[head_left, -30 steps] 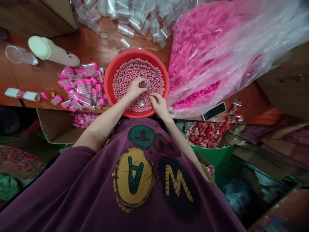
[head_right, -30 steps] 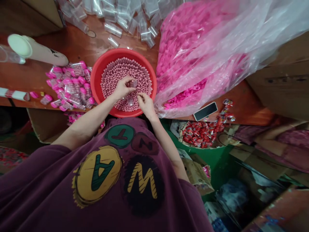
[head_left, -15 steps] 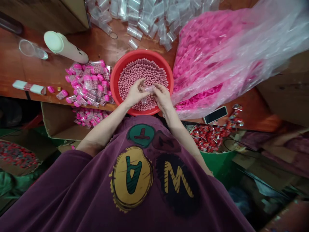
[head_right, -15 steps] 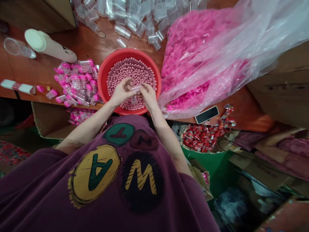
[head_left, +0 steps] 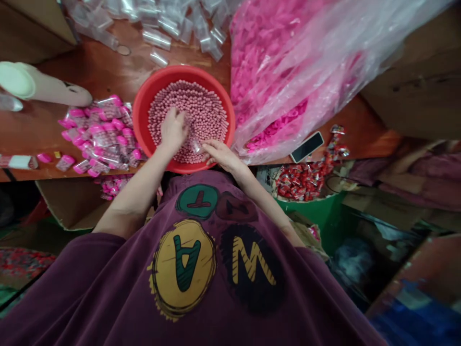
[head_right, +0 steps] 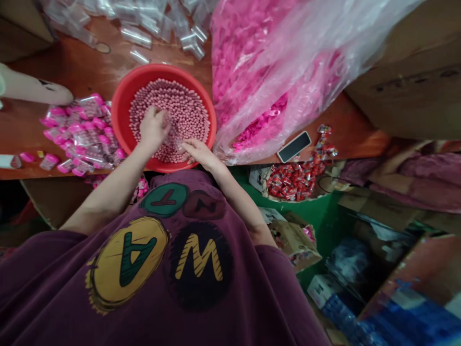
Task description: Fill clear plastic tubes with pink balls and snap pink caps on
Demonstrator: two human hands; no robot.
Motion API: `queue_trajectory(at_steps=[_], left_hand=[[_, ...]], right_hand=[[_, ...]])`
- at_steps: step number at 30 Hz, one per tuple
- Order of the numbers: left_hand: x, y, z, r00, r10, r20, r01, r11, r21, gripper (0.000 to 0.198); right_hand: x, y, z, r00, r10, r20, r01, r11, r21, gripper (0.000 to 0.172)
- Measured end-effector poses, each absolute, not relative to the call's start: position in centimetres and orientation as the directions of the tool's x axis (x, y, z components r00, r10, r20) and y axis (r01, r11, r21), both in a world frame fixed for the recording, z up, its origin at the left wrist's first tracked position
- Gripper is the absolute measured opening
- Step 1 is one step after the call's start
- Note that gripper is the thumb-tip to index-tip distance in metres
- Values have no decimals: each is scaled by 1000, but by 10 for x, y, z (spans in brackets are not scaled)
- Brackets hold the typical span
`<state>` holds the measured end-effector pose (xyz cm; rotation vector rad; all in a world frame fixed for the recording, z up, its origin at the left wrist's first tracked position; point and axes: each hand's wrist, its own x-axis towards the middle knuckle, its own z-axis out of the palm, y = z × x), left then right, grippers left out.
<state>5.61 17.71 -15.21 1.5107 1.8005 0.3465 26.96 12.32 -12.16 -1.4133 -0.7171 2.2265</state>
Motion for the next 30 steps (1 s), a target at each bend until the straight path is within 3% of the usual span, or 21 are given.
queue_trajectory(at_steps=[3, 7, 9, 14, 18, 22, 26, 30], left_hand=[[52, 200, -153, 36, 889, -457, 860, 205, 467, 24], [79, 215, -166, 75, 868, -490, 859, 194, 474, 22], [97, 218, -176, 88, 866, -493, 832, 209, 515, 17], [113, 221, -194, 102, 862, -496, 666, 311, 678, 20], [93, 207, -176, 143, 911, -387, 420, 298, 857, 44], [76, 178, -143, 226, 869, -440, 132, 420, 898, 49], [76, 155, -119, 295, 817, -495, -140, 549, 824, 53], [82, 149, -105, 304, 789, -534, -224, 604, 765, 52]], right_hand=[[323, 105, -129, -242, 693, -679, 29, -695, -719, 38], [400, 93, -164, 265, 754, -601, 329, -656, -679, 20], [420, 98, -183, 353, 790, -502, 489, -613, -620, 13], [412, 139, -213, 407, 842, -355, 687, -538, -489, 30], [399, 161, -212, 452, 784, -426, 732, -599, -324, 31], [400, 158, -203, 344, 816, -465, 859, -474, -197, 35], [401, 146, -194, 213, 849, -484, 900, -363, -241, 37], [411, 137, -187, 299, 850, -434, 811, -466, -354, 35]])
